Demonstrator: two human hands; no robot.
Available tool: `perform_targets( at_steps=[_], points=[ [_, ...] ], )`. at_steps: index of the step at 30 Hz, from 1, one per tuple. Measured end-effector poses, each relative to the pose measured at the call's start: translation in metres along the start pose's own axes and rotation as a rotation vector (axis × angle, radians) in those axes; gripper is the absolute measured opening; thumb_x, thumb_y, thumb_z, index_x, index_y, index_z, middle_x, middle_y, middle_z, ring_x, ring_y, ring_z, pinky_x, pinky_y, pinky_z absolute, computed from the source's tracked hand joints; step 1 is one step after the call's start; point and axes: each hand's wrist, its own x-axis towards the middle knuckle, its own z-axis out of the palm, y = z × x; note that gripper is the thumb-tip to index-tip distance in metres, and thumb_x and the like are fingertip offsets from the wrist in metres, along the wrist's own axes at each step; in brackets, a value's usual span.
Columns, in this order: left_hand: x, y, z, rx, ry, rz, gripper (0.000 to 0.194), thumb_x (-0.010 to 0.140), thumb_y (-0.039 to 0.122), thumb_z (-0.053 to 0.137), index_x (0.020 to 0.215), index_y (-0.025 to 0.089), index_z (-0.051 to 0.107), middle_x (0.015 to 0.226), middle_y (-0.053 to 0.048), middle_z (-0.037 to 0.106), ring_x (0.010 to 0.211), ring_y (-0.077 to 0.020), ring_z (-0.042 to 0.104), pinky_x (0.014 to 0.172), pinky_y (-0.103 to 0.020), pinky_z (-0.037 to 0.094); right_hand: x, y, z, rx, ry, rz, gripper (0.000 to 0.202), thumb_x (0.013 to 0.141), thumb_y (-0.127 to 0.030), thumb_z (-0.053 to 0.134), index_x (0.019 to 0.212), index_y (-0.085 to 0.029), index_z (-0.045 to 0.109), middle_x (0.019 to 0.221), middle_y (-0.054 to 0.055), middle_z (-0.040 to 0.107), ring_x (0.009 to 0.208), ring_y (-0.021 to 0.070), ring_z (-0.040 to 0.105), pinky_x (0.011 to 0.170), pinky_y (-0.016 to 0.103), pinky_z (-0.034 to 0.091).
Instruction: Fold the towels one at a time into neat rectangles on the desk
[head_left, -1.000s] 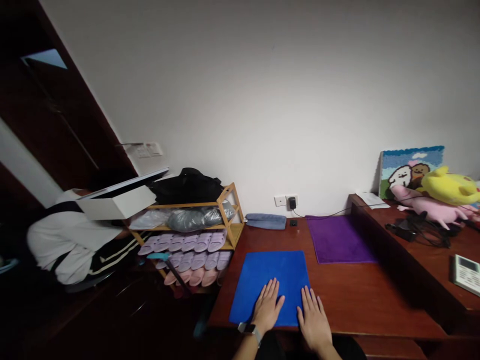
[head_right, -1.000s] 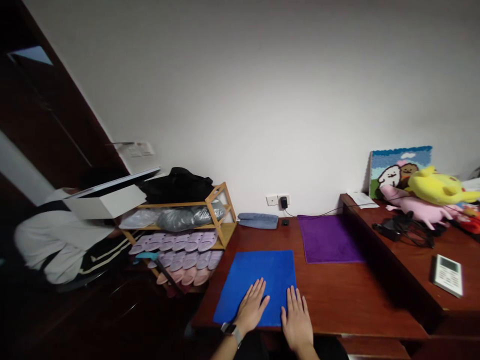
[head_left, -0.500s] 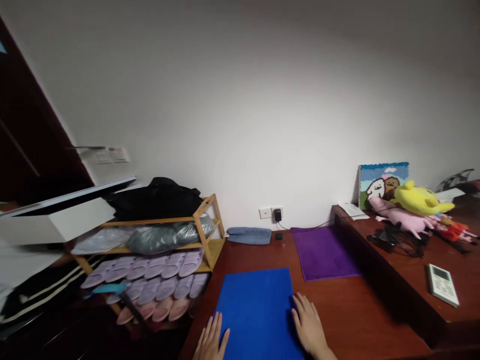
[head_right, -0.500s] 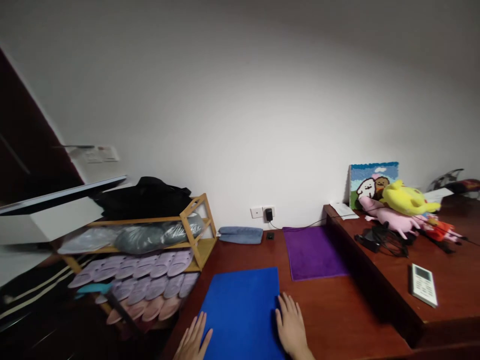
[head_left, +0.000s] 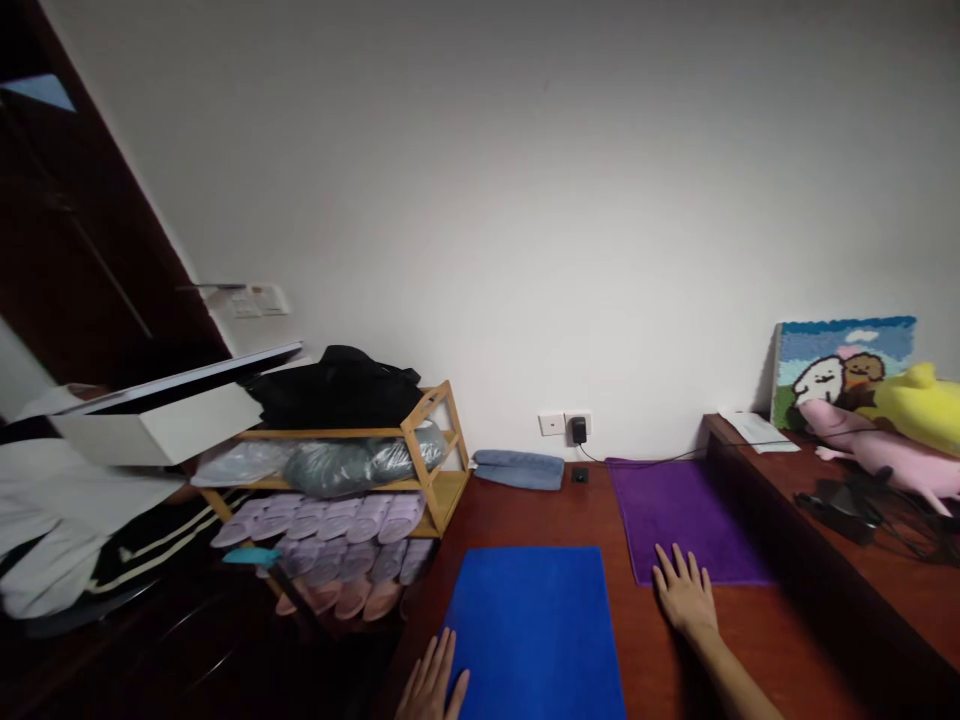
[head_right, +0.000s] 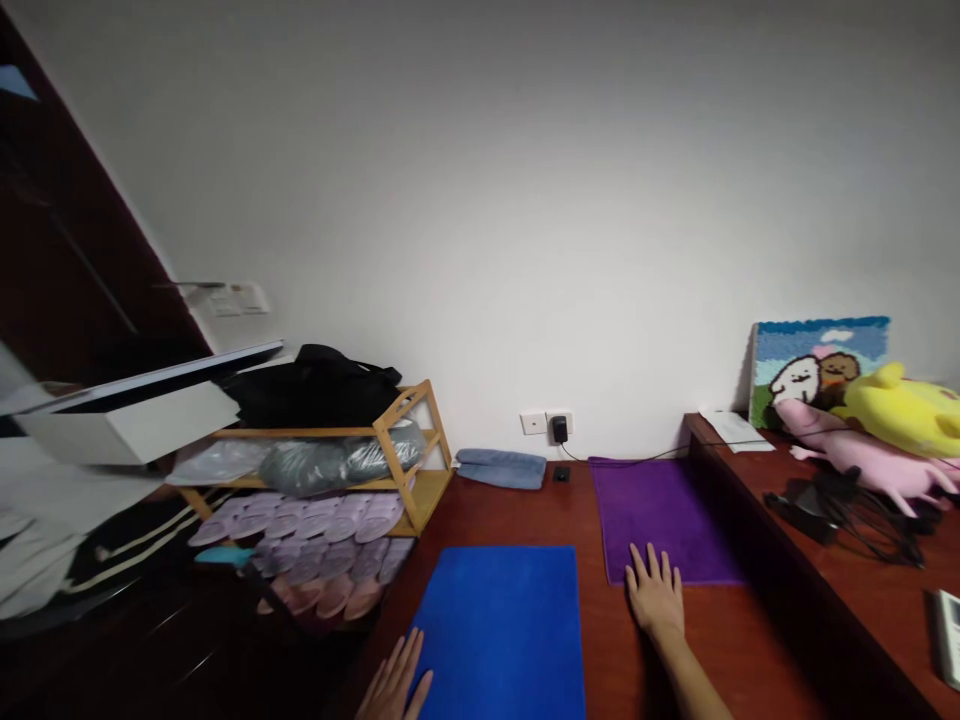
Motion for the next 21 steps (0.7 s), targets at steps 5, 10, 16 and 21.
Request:
perform_targets(
  at_steps=[5,10,16,21],
  points=[
    [-0.001,0.006,-0.007,-0.023,-0.022,-0.020,0.064,0.104,0.049,0.023,0.161,0.024,0.010,0.169,0.000,0.020,0.156,-0.0234,0.019,0.127,-0.051,0.028,-0.018,-0.004,-0.006,0.049,-0.002,0.000,0.063,0.100,-0.051,0.026,0.160,-0.034,0.027,0.169,0.004,0.025,0.155,0.0315,0.020,0.124,0.053,0.012],
    [0.002,0.002,-0.008,0.002,-0.033,0.008,0.063,0.103,0.050,0.021,0.161,0.023,0.020,0.169,0.000,0.023,0.156,-0.0225,0.021,0.127,-0.048,0.028,-0.048,-0.007,-0.007,0.065,-0.010,-0.030,0.064,0.099,-0.051,0.029,0.159,-0.032,0.031,0.168,0.006,0.028,0.154,0.0331,0.023,0.124,0.054,0.016],
    [-0.006,-0.004,-0.016,0.074,-0.034,-0.036,0.069,0.101,0.055,0.020,0.161,0.021,0.023,0.169,-0.001,0.022,0.156,-0.0227,0.019,0.128,-0.048,0.024,-0.090,-0.009,-0.001,0.099,0.029,-0.076,0.063,0.097,-0.050,0.032,0.157,-0.030,0.038,0.166,0.007,0.033,0.153,0.0335,0.026,0.123,0.056,0.018],
    [-0.008,-0.001,-0.025,0.066,-0.058,-0.053,0.072,0.100,0.054,0.023,0.160,0.015,0.023,0.168,-0.005,0.021,0.156,-0.0237,0.019,0.129,-0.049,0.021,-0.119,-0.019,-0.020,0.090,0.026,-0.078,0.063,0.097,-0.050,0.033,0.156,-0.027,0.041,0.164,0.008,0.035,0.153,0.0348,0.027,0.123,0.060,0.020]
  ],
)
